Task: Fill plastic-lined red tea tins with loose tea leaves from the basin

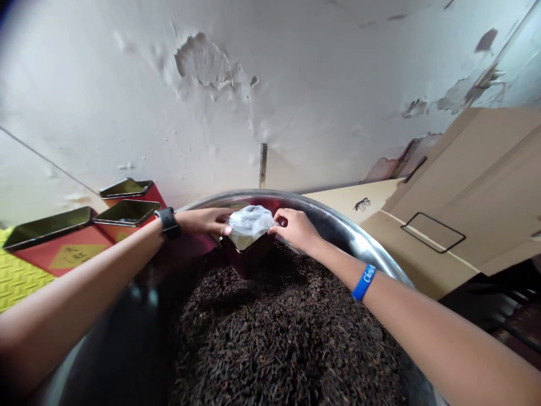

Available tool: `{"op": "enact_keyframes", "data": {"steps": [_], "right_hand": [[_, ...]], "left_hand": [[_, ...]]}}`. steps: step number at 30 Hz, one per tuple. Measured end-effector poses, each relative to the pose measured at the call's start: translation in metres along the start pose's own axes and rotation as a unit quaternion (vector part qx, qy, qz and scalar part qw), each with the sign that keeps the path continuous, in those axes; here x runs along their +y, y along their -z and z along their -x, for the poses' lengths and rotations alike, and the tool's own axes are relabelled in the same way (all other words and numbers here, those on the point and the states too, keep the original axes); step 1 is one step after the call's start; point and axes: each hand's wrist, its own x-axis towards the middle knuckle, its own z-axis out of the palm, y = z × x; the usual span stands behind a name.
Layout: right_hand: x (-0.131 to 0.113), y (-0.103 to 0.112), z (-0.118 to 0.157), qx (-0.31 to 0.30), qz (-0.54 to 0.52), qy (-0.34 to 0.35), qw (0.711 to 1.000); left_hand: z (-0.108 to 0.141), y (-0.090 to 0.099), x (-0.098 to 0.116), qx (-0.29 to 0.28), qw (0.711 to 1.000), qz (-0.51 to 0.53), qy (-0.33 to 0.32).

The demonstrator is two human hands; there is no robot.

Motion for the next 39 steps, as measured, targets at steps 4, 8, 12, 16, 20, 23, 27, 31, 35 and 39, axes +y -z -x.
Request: {"op": "enact_keyframes", "data": {"steps": [4, 8, 12, 16, 20, 23, 27, 31, 35, 39], "right_hand": [[0.002, -0.002, 0.0, -0.014, -0.018, -0.013, 1.0], [0.01, -0.002, 0.0, -0.02, -0.038, -0.056, 0.997], [0.019, -0.004, -0.001, -0.019, -0.102, -0.133, 0.986], [0.022, -0.006, 0.0, -0.011, -0.158, -0.176, 0.972], [0.021, -0.006, 0.002, 0.027, -0.145, -0.17, 0.974], [0.017, -0.008, 0.005, 0.054, -0.119, -0.176, 0.976], [0.009, -0.012, 0.01, 0.083, 0.005, -0.151, 0.985], [0.007, -0.01, 0.01, 0.09, 0.141, -0.088, 0.982], [0.012, -0.001, 0.004, 0.04, 0.135, -0.032, 0.989], [0.02, 0.006, -0.002, -0.005, 0.111, -0.034, 0.993]], "left_hand": [[-0.004, -0.01, -0.006, -0.006, 0.998, -0.003, -0.057], [-0.009, -0.014, -0.019, 0.114, 0.992, -0.042, -0.016], [-0.011, -0.013, -0.02, 0.211, 0.971, -0.114, 0.01], [-0.014, -0.018, -0.017, 0.281, 0.938, -0.201, 0.007], [-0.015, -0.022, -0.012, 0.31, 0.914, -0.259, -0.034], [-0.013, -0.025, -0.005, 0.312, 0.898, -0.304, -0.06], [-0.012, -0.032, 0.011, 0.309, 0.887, -0.338, -0.054], [-0.011, -0.041, 0.027, 0.297, 0.893, -0.337, -0.026], [-0.012, -0.05, 0.033, 0.281, 0.897, -0.341, -0.027], [-0.014, -0.055, 0.032, 0.282, 0.891, -0.355, -0.041]]}}
